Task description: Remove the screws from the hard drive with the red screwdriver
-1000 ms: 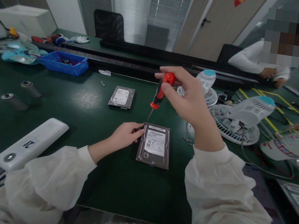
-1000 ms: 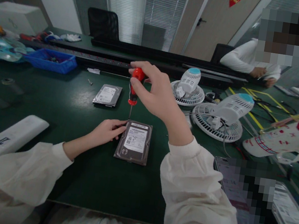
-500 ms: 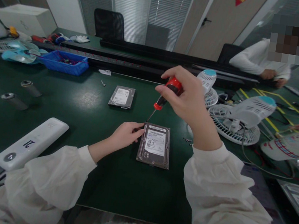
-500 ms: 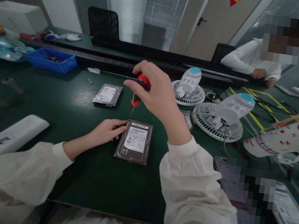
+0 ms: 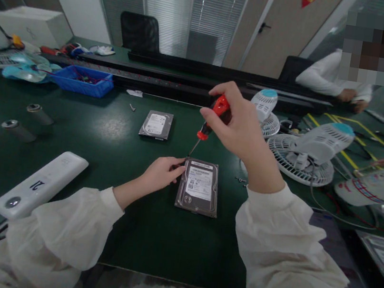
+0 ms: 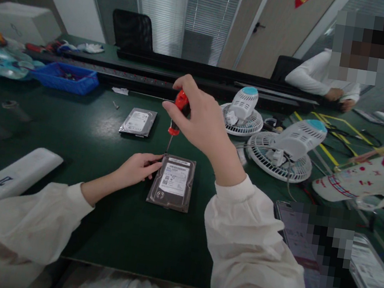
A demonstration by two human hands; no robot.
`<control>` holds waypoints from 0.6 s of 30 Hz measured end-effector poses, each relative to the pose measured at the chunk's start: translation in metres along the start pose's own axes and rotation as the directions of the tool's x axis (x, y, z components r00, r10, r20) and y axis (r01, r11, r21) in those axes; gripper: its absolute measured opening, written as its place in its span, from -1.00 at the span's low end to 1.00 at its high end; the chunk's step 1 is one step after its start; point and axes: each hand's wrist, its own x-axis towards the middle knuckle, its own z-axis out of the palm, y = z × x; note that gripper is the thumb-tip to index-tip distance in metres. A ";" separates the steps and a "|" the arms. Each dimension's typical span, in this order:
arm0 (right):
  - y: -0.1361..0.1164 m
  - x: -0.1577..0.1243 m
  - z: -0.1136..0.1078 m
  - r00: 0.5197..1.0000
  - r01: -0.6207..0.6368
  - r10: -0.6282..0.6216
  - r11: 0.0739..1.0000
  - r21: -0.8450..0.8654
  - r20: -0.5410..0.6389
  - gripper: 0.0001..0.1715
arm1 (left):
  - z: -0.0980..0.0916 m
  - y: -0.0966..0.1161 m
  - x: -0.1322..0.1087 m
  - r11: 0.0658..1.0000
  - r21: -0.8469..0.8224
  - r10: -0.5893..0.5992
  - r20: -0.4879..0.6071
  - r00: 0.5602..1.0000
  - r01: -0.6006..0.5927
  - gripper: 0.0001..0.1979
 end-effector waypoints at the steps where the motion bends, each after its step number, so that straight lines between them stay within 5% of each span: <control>1: 0.000 0.000 0.000 1.000 0.000 0.000 1.000 -0.020 0.001 -0.68 | 0.000 0.000 0.000 1.000 0.000 0.000 0.001 1.000 0.000 -0.52; 8: 0.000 -0.002 -0.005 0.997 0.027 -0.037 0.988 0.155 0.063 -0.56 | -0.001 0.000 0.000 1.000 0.004 -0.002 0.000 1.000 0.002 -0.53; 15: -0.001 0.000 -0.004 1.000 -0.016 0.016 1.000 -0.007 0.023 -0.67 | -0.002 0.001 -0.001 1.000 0.004 0.007 0.001 1.000 -0.007 -0.52; 18: -0.001 -0.001 -0.004 0.999 0.004 -0.006 0.999 0.046 0.042 -0.69 | -0.001 0.000 -0.001 1.000 0.005 0.007 0.000 1.000 -0.007 -0.52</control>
